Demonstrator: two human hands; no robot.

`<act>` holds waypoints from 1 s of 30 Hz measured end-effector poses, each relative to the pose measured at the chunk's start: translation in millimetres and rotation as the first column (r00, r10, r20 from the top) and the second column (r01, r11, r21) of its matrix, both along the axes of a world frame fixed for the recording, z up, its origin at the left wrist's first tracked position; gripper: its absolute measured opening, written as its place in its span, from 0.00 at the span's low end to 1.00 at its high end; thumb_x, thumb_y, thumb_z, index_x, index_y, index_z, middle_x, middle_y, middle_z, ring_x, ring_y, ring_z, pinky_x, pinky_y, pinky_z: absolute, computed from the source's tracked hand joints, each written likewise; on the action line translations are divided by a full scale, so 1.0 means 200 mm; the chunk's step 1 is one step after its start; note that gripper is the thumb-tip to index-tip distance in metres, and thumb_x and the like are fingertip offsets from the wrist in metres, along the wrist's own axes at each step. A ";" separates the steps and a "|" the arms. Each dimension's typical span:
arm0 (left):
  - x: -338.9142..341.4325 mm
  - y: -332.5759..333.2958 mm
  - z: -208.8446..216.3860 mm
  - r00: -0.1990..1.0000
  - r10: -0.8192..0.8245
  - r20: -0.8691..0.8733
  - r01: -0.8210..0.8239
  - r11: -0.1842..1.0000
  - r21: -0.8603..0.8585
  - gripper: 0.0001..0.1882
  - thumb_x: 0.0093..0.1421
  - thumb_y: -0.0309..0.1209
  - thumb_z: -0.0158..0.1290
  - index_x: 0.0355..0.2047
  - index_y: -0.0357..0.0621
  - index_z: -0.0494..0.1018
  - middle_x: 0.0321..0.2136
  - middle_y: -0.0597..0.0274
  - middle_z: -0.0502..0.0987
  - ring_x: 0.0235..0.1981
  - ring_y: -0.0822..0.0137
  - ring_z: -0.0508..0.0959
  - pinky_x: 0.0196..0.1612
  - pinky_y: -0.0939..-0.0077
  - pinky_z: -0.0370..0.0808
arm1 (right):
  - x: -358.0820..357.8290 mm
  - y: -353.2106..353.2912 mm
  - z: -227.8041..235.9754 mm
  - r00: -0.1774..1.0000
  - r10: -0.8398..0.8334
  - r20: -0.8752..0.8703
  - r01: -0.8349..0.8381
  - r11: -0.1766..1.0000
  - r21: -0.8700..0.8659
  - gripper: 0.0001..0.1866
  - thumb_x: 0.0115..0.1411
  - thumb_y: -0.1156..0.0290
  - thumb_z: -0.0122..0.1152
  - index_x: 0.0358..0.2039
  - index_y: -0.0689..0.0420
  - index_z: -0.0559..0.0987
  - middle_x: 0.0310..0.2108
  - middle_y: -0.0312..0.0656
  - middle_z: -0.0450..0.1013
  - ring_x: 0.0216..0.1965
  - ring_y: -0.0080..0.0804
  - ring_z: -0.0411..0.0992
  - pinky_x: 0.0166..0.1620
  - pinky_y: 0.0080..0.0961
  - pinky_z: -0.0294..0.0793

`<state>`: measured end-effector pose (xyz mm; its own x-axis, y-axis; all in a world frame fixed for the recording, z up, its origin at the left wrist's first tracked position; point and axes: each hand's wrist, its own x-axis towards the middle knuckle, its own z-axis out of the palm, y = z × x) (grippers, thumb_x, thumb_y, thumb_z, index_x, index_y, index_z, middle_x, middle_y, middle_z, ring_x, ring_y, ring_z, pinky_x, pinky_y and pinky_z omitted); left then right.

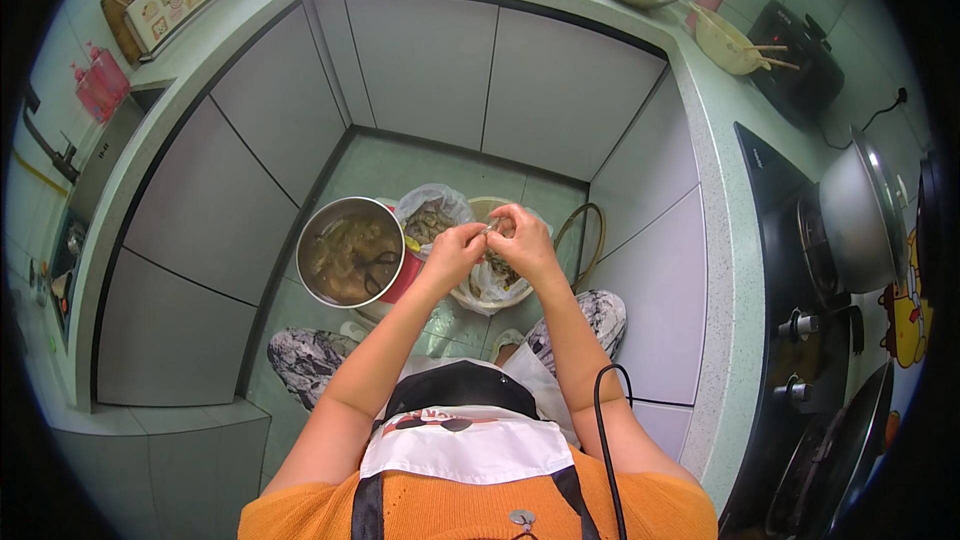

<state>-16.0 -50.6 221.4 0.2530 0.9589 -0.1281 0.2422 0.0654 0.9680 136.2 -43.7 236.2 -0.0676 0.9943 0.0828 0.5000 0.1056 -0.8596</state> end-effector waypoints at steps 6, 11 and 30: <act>-0.01 0.01 -0.04 0.990 -0.001 0.138 0.020 0.991 -0.135 0.15 0.58 0.29 0.45 0.43 0.33 0.71 0.25 0.65 0.74 0.24 0.77 0.72 0.29 0.83 0.72 | 0.02 0.01 -0.03 0.999 0.015 -0.032 -0.016 1.000 -0.025 0.14 0.45 0.70 0.57 0.34 0.62 0.76 0.25 0.46 0.76 0.27 0.34 0.76 0.32 0.27 0.73; -0.04 0.03 -0.05 0.955 0.024 0.296 0.056 0.964 -0.260 0.13 0.59 0.29 0.45 0.41 0.35 0.71 0.26 0.66 0.73 0.23 0.78 0.70 0.28 0.84 0.69 | 0.06 0.03 -0.09 0.988 0.000 -0.153 -0.006 0.999 -0.039 0.12 0.47 0.72 0.55 0.33 0.62 0.76 0.24 0.46 0.76 0.25 0.32 0.75 0.31 0.24 0.73; -0.03 0.03 -0.10 0.977 -0.007 0.212 0.040 0.988 -0.151 0.14 0.59 0.29 0.45 0.43 0.35 0.71 0.26 0.66 0.73 0.25 0.78 0.70 0.29 0.84 0.69 | 0.02 -0.06 0.02 0.941 -0.061 0.332 -0.035 0.960 0.278 0.05 0.48 0.68 0.59 0.26 0.52 0.79 0.23 0.39 0.72 0.26 0.37 0.73 0.29 0.30 0.72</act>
<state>-22.0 -44.8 201.1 0.3121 0.9254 -0.2148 0.0372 0.2141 0.9761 139.9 -55.7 239.5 -0.1264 0.9361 0.3282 0.7554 0.3053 -0.5799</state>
